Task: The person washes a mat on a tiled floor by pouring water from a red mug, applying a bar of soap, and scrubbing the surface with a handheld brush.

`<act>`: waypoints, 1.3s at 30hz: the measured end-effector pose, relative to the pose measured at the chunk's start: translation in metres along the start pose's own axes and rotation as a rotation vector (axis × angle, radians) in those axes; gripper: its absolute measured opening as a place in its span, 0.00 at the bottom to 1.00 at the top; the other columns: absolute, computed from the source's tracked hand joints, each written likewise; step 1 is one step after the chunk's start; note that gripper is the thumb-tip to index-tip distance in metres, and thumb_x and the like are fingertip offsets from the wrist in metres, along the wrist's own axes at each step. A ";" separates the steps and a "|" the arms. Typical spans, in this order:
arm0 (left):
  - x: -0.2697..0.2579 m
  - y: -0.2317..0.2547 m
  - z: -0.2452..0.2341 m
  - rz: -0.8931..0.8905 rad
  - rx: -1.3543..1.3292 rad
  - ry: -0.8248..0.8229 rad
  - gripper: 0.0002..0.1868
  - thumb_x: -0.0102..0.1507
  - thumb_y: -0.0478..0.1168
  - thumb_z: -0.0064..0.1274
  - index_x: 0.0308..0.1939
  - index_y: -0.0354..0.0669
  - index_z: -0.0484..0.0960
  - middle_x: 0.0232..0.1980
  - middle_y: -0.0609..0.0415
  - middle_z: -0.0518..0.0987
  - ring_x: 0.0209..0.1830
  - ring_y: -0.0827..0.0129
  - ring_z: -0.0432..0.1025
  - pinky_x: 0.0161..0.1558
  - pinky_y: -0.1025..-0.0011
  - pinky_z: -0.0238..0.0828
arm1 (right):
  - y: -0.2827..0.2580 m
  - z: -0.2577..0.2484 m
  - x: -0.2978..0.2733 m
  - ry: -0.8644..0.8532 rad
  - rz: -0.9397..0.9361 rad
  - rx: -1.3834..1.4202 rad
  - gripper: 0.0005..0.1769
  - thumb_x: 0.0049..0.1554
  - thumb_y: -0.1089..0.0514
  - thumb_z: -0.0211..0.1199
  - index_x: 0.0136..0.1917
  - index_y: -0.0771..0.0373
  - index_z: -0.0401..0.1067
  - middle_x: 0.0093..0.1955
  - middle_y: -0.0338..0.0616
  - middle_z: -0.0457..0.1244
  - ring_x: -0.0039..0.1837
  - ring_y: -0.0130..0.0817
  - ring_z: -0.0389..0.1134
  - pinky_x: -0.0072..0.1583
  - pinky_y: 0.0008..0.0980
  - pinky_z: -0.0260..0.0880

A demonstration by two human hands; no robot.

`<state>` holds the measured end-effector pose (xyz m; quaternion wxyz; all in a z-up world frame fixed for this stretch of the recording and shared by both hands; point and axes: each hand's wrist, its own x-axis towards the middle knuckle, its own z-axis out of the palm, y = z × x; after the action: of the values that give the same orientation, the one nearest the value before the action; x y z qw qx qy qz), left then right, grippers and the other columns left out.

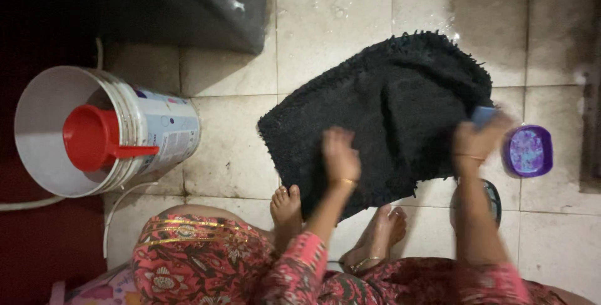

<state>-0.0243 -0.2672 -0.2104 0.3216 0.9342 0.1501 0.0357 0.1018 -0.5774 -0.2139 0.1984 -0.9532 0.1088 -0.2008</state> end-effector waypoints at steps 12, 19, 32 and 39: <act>0.010 -0.194 -0.012 -0.113 0.330 -0.213 0.47 0.68 0.53 0.44 0.82 0.40 0.35 0.85 0.42 0.31 0.85 0.49 0.24 0.78 0.46 0.19 | -0.208 0.079 -0.203 -0.670 -1.011 0.195 0.30 0.54 0.57 0.54 0.71 0.50 0.66 0.74 0.54 0.57 0.67 0.50 0.63 0.62 0.53 0.63; 0.013 -0.172 -0.034 -0.100 0.329 -0.271 0.47 0.68 0.49 0.44 0.81 0.36 0.35 0.84 0.39 0.29 0.84 0.45 0.23 0.76 0.44 0.15 | -0.194 0.122 -0.080 -0.307 -0.487 0.053 0.22 0.60 0.56 0.56 0.68 0.59 0.71 0.68 0.59 0.61 0.64 0.58 0.63 0.60 0.56 0.63; 0.012 -0.177 -0.030 -0.108 0.252 -0.260 0.50 0.63 0.49 0.49 0.82 0.35 0.40 0.85 0.38 0.33 0.85 0.44 0.24 0.76 0.42 0.17 | -0.225 0.166 -0.045 -0.242 -0.496 0.040 0.22 0.65 0.56 0.60 0.72 0.52 0.71 0.73 0.59 0.58 0.67 0.61 0.59 0.61 0.57 0.60; 0.013 -0.170 -0.033 -0.085 0.227 -0.236 0.49 0.64 0.51 0.49 0.79 0.35 0.38 0.83 0.37 0.32 0.83 0.42 0.24 0.74 0.40 0.17 | -0.352 0.188 -0.141 -0.581 -0.447 0.257 0.20 0.60 0.49 0.59 0.65 0.51 0.71 0.60 0.56 0.67 0.57 0.51 0.69 0.59 0.46 0.68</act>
<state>-0.0609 -0.1161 -0.2887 0.2305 0.9551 0.1537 -0.1052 0.1002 -0.1575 -0.2714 0.2902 -0.9378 -0.1885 0.0271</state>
